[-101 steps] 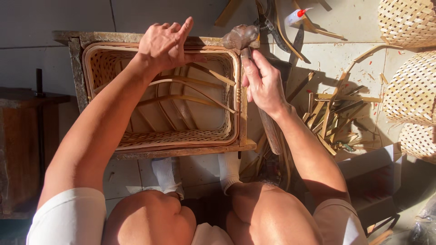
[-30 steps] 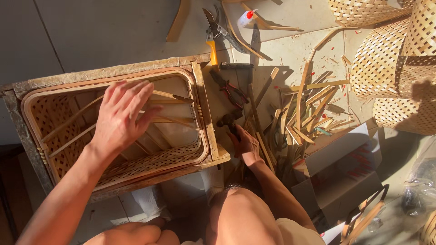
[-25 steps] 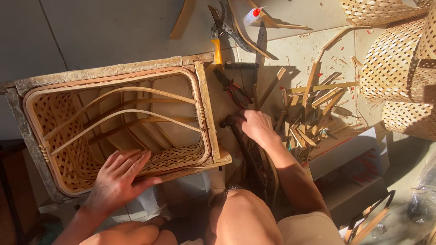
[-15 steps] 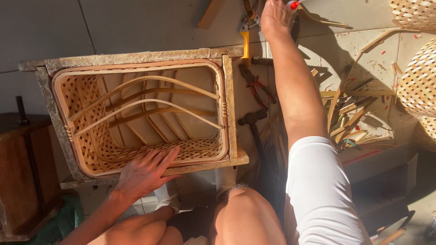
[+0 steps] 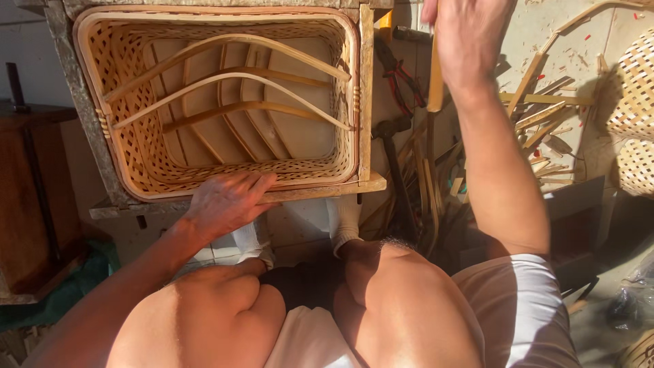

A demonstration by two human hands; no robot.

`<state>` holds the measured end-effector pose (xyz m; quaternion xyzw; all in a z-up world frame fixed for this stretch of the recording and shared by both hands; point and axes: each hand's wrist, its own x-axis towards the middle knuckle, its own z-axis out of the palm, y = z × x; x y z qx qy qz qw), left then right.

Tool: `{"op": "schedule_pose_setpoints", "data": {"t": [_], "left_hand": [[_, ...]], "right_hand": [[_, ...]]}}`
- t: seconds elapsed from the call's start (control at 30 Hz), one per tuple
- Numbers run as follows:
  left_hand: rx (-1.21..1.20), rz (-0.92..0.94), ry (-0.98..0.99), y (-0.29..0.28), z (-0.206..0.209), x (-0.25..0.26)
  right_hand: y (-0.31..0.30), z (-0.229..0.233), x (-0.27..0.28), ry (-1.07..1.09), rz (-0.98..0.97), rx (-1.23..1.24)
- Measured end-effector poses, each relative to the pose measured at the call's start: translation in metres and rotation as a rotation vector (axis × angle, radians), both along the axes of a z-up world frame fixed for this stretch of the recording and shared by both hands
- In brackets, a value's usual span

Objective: The person inserts thin wooden strips into a rectangular basket frame, secures them with a hammer, and applies glue along the top edge. The person uses pliers to trim excess material and a hammer to tap the strips into place.

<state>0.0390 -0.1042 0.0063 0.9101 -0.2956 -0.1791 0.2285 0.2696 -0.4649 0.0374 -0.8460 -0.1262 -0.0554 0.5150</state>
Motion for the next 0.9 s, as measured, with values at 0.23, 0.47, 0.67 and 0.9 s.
{"op": "schedule_pose_setpoints", "data": {"t": [0.23,0.47,0.67,0.9], "left_hand": [[-0.096,0.05,-0.016,-0.015,0.026,0.026],[-0.127,-0.065,0.082,-0.03,0.02,0.045],[-0.047,-0.123,0.208,-0.03,0.015,0.046],[-0.144,-0.087,0.143,-0.031,0.015,0.042]], "right_hand": [[0.102,-0.007,-0.056,0.246,-0.065,0.379],[0.099,-0.048,-0.053,0.237,-0.139,0.36],[0.111,-0.056,-0.055,0.267,-0.17,0.299],[0.118,-0.048,-0.061,0.206,-0.122,0.226]]}}
